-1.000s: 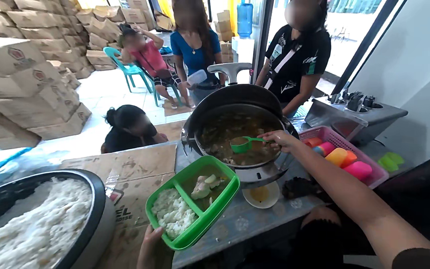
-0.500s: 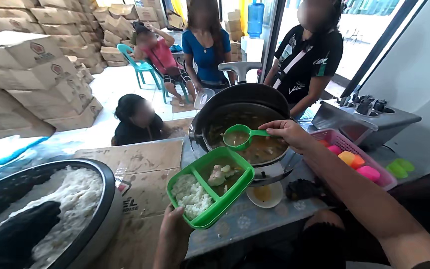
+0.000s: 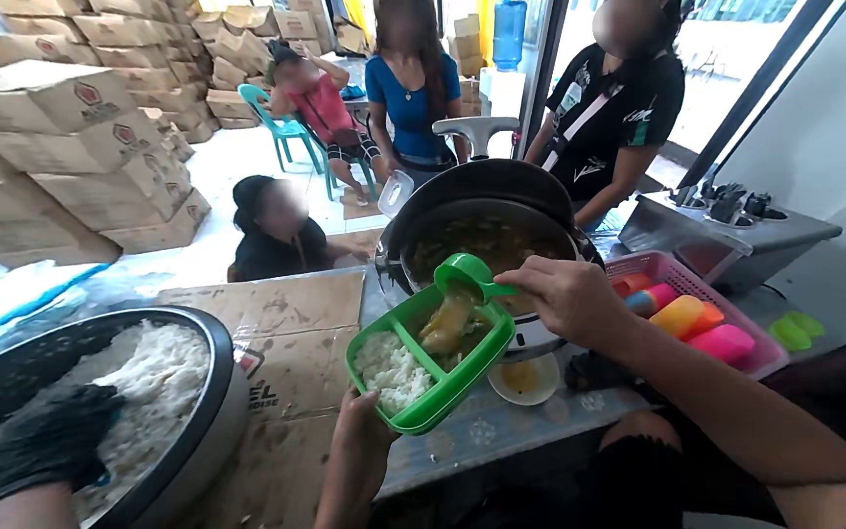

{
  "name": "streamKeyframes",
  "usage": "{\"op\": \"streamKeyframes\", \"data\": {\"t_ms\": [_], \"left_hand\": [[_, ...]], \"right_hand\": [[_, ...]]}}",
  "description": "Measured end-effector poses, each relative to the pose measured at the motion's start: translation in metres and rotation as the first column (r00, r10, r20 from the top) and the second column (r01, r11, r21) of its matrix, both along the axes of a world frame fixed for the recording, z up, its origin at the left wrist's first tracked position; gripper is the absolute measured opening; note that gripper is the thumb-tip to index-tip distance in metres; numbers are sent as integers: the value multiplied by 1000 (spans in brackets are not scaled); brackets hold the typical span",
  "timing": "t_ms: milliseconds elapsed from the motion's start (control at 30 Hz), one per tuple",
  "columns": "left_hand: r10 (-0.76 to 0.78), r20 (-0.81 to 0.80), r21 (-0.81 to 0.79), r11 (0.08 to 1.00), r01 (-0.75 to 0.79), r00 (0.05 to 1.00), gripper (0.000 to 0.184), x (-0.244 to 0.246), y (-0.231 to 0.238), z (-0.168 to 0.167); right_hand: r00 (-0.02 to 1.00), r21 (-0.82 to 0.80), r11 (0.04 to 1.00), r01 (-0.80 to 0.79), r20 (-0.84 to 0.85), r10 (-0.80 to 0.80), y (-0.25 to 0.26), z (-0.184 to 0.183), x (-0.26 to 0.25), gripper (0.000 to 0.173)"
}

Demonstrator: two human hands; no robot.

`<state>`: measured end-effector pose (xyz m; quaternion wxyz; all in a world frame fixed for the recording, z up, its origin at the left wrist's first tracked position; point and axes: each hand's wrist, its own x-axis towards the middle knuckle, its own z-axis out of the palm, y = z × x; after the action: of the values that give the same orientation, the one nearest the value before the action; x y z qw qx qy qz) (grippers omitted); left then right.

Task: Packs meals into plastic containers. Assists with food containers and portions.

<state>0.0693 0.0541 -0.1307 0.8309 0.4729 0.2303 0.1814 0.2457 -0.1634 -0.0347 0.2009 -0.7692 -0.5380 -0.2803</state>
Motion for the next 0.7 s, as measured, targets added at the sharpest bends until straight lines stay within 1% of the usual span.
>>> {"op": "streamKeyframes", "data": {"t_ms": [33,100,167,267,367,400,433,467,533,567,633,700], "left_hand": [[1,0,-2,1000,-1,1000,34,0,0,0],[1,4,-10,1000,0,1000,34,1,-1,-1],[-1,-2,-11,1000,1,1000,35,2,-1,-2],[-5,-23,3,1000,5,1000,35,4,-2,-1],[-12,-21,5,1000,12,1000,37,5,-4,-4],[-13,-19,7,1000,13,1000,36,5,-3,-4],[-10,-20,7,1000,10,1000,35,5,-3,-4],[-2,-17,-1,1000,2,1000,34,5,-3,-4],[12,-2,-13,1000,-12,1000,31,2,-1,-4],[27,8,-21,999,-27,1000,31,-1,2,-3],[78,25,-34,996,-77,997,28,-7,10,0],[135,31,-12,991,-134,990,28,-15,20,2]], "right_hand": [[995,2,1000,-15,101,15,0,-1,-1,30],[964,-9,999,-53,260,54,-2,-4,-5,29],[928,-48,996,-80,361,92,-4,-8,-10,26],[896,-20,997,-68,438,70,-6,-11,-11,26],[897,-41,996,-76,433,87,-7,-22,-6,27],[905,-13,997,-71,420,70,-8,-23,-2,27],[919,34,998,-47,393,30,-9,-23,3,28],[944,97,995,-12,330,-21,-11,-23,10,28],[991,209,975,76,91,-97,-18,-28,25,29],[990,249,958,141,-46,-134,-21,-33,33,28],[936,270,920,283,-287,-204,-24,-52,52,27],[856,219,902,372,-458,-241,-29,-77,67,28]]}}
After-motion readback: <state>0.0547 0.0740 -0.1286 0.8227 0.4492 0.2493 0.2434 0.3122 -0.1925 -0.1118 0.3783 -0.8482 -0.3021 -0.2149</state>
